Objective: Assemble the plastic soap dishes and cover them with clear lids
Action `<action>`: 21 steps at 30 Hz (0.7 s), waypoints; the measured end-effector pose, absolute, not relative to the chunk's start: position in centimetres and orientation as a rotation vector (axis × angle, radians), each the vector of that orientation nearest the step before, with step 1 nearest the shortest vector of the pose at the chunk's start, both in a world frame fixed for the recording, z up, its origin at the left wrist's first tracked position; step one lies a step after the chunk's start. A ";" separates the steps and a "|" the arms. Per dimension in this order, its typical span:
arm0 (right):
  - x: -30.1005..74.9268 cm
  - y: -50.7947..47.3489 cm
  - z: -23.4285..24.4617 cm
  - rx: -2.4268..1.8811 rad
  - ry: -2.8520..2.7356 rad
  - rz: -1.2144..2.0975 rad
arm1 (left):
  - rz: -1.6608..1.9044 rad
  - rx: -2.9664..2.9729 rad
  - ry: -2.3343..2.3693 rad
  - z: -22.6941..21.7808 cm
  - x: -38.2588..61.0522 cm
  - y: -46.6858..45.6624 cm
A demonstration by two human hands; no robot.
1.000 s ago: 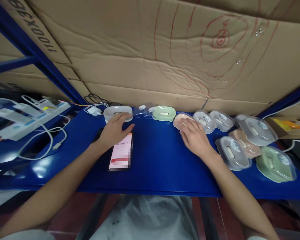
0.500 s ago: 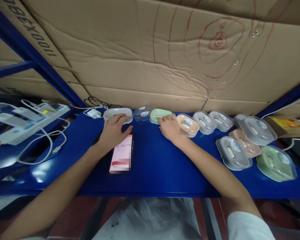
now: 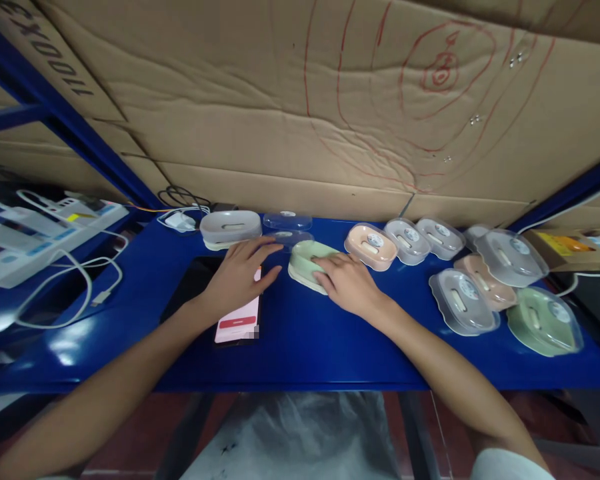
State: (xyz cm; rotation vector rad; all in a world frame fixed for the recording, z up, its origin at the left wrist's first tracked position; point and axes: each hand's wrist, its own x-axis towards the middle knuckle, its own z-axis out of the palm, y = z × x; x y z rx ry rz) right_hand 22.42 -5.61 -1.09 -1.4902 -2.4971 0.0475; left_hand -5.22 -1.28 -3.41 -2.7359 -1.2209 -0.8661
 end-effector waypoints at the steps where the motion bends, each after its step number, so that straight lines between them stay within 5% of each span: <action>1: 22.8 -5.7 -1.1 -1.477 -2.461 0.039 | -0.896 -2.757 -1.166 -3.3 -4.9 -1.7; 11: 24.3 -5.9 0.2 -1.631 -2.375 -0.174 | -0.460 -2.980 -0.805 -4.4 -3.4 -4.5; 21: 25.8 -8.6 0.4 -1.585 -2.320 0.037 | -0.555 -3.222 -0.664 -4.3 -3.9 -4.3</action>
